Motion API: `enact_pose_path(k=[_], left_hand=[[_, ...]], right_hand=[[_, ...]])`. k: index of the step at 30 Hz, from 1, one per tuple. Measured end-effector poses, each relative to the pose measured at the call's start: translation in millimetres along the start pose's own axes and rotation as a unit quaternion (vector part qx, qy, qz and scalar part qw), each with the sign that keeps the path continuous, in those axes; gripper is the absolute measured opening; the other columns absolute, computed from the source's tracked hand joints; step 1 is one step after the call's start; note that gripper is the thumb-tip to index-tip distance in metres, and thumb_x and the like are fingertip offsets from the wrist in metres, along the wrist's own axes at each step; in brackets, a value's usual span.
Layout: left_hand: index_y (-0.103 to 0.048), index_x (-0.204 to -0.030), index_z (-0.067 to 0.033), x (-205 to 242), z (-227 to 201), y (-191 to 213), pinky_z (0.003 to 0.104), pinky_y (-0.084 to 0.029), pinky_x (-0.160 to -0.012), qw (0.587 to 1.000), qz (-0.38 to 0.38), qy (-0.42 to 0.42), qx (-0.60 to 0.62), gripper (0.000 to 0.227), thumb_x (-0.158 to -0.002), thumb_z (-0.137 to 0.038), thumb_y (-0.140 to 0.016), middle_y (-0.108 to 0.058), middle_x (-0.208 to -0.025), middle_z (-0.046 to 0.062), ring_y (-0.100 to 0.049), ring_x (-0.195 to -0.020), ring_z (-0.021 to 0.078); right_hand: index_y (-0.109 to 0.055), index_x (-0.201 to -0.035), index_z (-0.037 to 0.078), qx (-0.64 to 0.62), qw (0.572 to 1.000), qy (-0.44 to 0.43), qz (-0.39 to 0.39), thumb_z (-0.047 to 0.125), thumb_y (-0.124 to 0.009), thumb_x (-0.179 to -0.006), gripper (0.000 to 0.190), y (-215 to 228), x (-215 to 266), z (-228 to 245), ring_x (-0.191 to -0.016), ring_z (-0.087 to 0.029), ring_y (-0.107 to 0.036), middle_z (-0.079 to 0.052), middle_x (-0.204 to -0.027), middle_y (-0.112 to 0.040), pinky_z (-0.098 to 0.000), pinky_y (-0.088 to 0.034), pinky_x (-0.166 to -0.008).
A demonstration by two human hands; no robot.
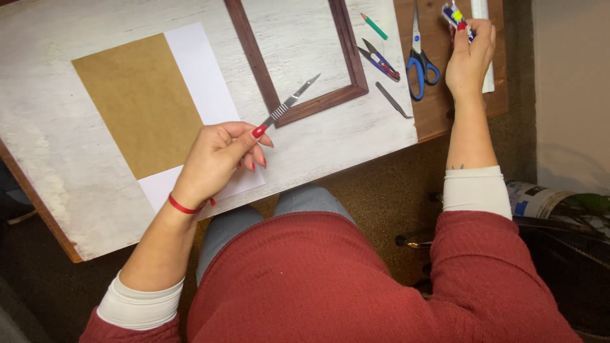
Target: Unwrap a new art frame, remove the backing and glass, and mark a new piece of backing paper for cutting.
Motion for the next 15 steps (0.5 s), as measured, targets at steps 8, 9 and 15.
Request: enact_pose_path(k=[8,9,15], left_hand=[[-0.068,-0.103,-0.0039,19,62,-36,0.021,-0.051,-0.066,0.957,0.067,0.056,0.275,0.026,-0.109,-0.023,-0.052,-0.071,-0.081,0.004,-0.061,-0.070,0.0078],[-0.068,-0.103,-0.0039,21,68,-39,0.021,-0.051,-0.066,0.958,0.059,0.056,0.276,0.026,-0.109,-0.023,-0.052,-0.071,-0.081,0.004,-0.061,-0.070,0.0078],[-0.063,-0.101,-0.0076,33,73,-54,0.025,-0.053,-0.072,0.889,0.066,0.027,0.453,0.024,-0.112,-0.024,-0.050,-0.068,-0.083,0.004,-0.064,-0.076,0.0114]], right_hand=[[-0.070,-0.121,0.005,0.131,0.977,-0.155,0.064,0.009,-0.066,-0.103,0.020,-25,3,-70,-0.106,-0.023,-0.064,-0.010,-0.120,-0.060,-0.0355,-0.054,-0.097],[-0.070,-0.121,0.005,0.126,0.978,-0.152,0.070,0.009,-0.066,-0.103,0.020,-23,9,-46,-0.106,-0.023,-0.064,-0.010,-0.120,-0.060,-0.0355,-0.054,-0.097],[-0.063,-0.125,-0.003,0.139,0.952,0.274,-0.014,-0.005,-0.064,-0.105,0.020,-63,82,178,-0.086,-0.025,-0.060,-0.011,-0.096,-0.061,-0.0372,-0.048,-0.077]])
Point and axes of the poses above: each hand's wrist, its own x-axis away from the middle knuckle, its own y-axis out of the back of the hand, z = x × y, the point moved 8 cm from there along -x, towards the middle knuckle
